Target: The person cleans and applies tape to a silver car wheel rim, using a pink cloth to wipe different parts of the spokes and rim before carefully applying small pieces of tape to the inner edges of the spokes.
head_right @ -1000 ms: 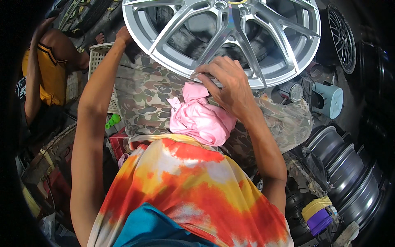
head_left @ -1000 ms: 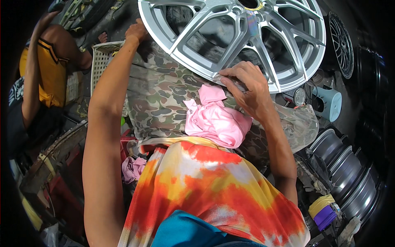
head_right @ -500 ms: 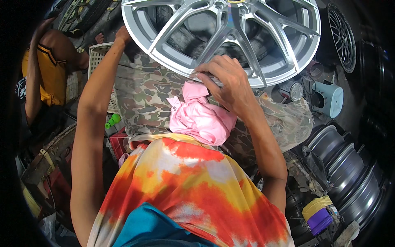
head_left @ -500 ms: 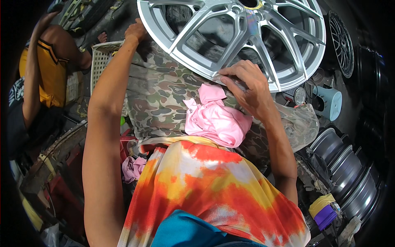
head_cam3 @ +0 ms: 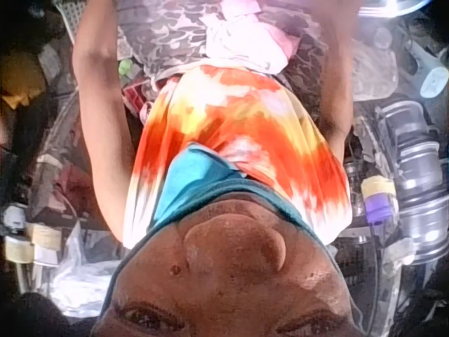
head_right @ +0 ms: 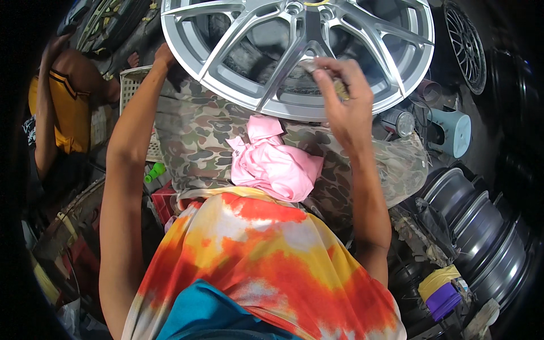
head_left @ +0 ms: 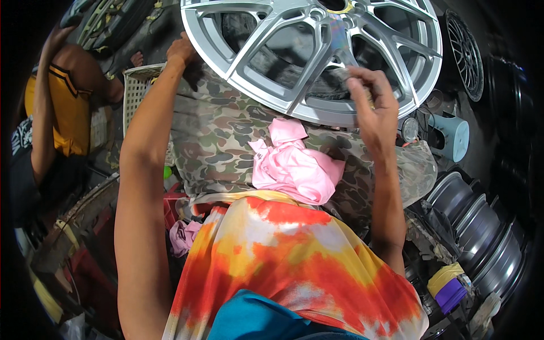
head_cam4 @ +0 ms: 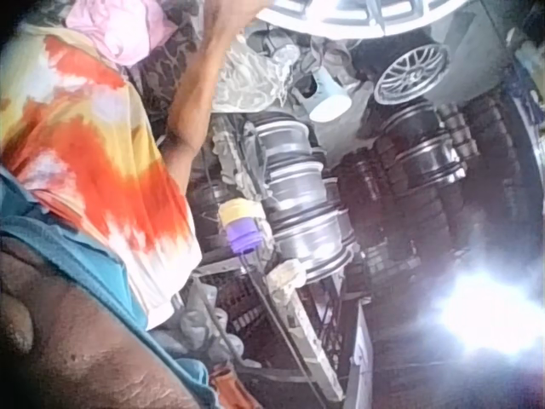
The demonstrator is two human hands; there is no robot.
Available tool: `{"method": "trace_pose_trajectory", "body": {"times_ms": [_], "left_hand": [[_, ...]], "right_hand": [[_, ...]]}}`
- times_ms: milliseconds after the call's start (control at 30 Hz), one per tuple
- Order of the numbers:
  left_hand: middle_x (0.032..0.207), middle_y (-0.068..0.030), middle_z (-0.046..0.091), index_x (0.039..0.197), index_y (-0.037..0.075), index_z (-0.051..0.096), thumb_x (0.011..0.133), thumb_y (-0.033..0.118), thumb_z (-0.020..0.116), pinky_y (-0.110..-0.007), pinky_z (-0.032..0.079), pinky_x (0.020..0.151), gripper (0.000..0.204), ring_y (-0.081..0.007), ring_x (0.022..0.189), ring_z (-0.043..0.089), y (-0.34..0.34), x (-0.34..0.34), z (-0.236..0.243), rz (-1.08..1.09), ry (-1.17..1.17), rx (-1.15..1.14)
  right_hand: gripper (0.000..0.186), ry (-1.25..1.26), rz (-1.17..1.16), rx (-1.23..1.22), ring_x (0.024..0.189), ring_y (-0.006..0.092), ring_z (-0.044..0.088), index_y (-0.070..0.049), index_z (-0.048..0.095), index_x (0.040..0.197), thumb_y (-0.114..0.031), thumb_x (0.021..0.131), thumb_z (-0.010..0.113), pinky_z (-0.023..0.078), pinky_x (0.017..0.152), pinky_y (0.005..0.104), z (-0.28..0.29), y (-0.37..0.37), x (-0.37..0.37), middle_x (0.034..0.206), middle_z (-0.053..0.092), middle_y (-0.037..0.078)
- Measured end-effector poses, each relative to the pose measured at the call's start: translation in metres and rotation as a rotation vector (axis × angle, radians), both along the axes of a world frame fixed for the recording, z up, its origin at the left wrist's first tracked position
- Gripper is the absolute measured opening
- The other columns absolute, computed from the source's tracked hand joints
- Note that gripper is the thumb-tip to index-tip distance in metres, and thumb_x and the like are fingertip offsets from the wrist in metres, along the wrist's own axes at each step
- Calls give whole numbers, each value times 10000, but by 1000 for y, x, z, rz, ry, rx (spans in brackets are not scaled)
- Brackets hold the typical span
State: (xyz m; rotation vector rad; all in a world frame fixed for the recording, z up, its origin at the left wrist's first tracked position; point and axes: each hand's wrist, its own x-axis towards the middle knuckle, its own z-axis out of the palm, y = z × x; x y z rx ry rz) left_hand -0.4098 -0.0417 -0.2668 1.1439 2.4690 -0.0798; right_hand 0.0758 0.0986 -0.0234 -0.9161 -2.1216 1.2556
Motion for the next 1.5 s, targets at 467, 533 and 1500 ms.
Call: {"method": "trace_pose_trajectory", "body": {"times_ms": [467, 533, 1500], "left_hand": [[1235, -341, 669, 1227, -3, 450, 994, 333, 585, -550, 538, 981, 431, -477, 1183, 658, -5, 1, 5, 1, 23, -19], [1224, -341, 674, 1228, -4, 445, 991, 336, 594, -549, 540, 979, 440, -478, 1179, 659, -6, -4, -1, -12, 31, -4], [1216, -349, 671, 1239, -9, 448, 1029, 322, 527, -548, 554, 957, 400, -486, 1139, 680, -1, 7, 8, -51, 79, -30]], "right_hand": [[246, -145, 24, 107, 893, 152, 678, -4, 742, 1128, -180, 957, 729, 520, 835, 293, 9, 65, 0, 957, 747, 93], [265, -204, 67, 128, 882, 145, 686, -5, 740, 1134, -208, 965, 720, 519, 829, 290, 7, 82, -6, 940, 764, 92], [245, -263, 273, 164, 717, 103, 568, -100, 778, 1147, -225, 952, 699, 454, 680, 277, -14, 113, -18, 933, 761, 40]]}}
